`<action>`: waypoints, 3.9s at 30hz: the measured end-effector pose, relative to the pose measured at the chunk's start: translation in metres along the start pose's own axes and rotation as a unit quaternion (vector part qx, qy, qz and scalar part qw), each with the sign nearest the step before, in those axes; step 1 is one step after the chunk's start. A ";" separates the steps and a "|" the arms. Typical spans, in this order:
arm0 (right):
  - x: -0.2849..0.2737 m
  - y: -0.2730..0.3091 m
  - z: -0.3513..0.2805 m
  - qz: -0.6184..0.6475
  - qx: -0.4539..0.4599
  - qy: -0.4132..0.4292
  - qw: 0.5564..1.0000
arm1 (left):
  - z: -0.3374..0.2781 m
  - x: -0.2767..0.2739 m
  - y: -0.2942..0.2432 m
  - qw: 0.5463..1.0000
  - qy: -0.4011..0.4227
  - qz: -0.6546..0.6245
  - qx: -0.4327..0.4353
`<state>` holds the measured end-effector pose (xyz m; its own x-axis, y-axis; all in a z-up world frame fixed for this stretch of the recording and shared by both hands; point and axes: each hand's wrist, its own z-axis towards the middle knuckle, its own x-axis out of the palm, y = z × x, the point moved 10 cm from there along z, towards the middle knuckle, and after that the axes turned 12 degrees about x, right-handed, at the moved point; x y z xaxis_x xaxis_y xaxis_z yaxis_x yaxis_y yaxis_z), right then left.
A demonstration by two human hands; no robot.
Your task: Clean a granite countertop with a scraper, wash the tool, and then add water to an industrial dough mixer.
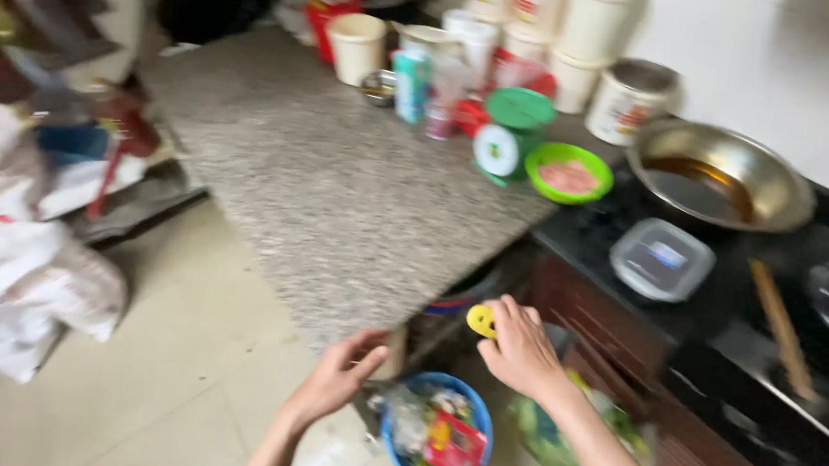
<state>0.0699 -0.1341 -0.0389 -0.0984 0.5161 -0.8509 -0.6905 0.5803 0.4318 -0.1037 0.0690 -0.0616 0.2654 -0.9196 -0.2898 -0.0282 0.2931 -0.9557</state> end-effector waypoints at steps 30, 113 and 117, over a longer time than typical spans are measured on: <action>0.431 0.751 0.434 0.208 -0.230 0.296 0.903 | -0.182 -0.801 0.186 0.654 -0.729 -0.184 -0.088; 0.544 0.531 0.666 0.333 0.640 -0.385 0.576 | 0.508 -0.837 0.457 0.762 0.606 0.114 0.197; 0.536 0.510 0.638 0.317 0.616 -0.392 0.605 | 0.678 -0.905 0.460 0.939 0.333 0.043 0.077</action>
<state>0.1221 0.8405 -0.0843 0.6396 0.7416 -0.2024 0.4146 -0.1111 0.9032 0.2961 1.2135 -0.2039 -0.3952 -0.8354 -0.3819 0.1313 0.3601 -0.9236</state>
